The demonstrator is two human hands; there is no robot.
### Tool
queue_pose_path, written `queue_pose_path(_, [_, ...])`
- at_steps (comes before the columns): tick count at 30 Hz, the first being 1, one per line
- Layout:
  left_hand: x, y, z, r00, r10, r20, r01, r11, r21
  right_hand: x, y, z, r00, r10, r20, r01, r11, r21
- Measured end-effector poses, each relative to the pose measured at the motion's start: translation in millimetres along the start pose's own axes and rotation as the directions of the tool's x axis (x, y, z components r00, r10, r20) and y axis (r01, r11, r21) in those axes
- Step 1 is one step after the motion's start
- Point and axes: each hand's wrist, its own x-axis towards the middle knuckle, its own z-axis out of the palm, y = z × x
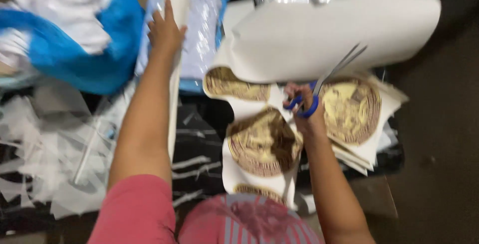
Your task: Cutting circular stickers from a large printed sheet using scissors.
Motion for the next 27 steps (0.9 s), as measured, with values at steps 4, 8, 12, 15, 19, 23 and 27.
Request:
queue_pose_path(4, [-68, 32, 16, 0.894, 0.36, -0.268, -0.279, 0.913, 0.299, -25, -31, -7, 0.998, -0.01, -0.062, 0.008, 0.999, -0.04])
queue_pose_path(8, [-156, 89, 18, 0.83, 0.554, 0.062, -0.495, 0.784, -0.376, -33, -29, -47, 0.991, -0.036, -0.132, 0.013, 0.985, -0.17])
queue_pose_path(12, [-166, 134, 10, 0.609, 0.792, -0.031, -0.793, 0.609, -0.026, -44, -17, -85, 0.971, -0.061, -0.229, -0.008, 0.957, -0.29])
queue_pose_path(15, [-145, 176, 28, 0.475, 0.876, 0.082, -0.879, 0.467, 0.096, -56, 0, -112, 0.958, -0.008, -0.287, -0.076, 0.957, -0.278])
queue_pose_path(19, [-152, 235, 49, 0.417, 0.835, 0.361, -0.872, 0.479, -0.101, -112, 35, -134, 0.957, -0.071, -0.28, -0.065, 0.892, -0.448])
queue_pose_path(23, [-164, 273, 125, 0.298, 0.893, 0.337, -0.95, 0.244, 0.193, -156, 66, -114, 0.943, -0.056, -0.329, -0.205, 0.679, -0.705])
queue_pose_path(27, [-164, 291, 163, 0.192, 0.981, 0.027, -0.974, 0.194, -0.119, -172, 70, -82, 0.947, -0.1, -0.306, -0.225, 0.474, -0.851])
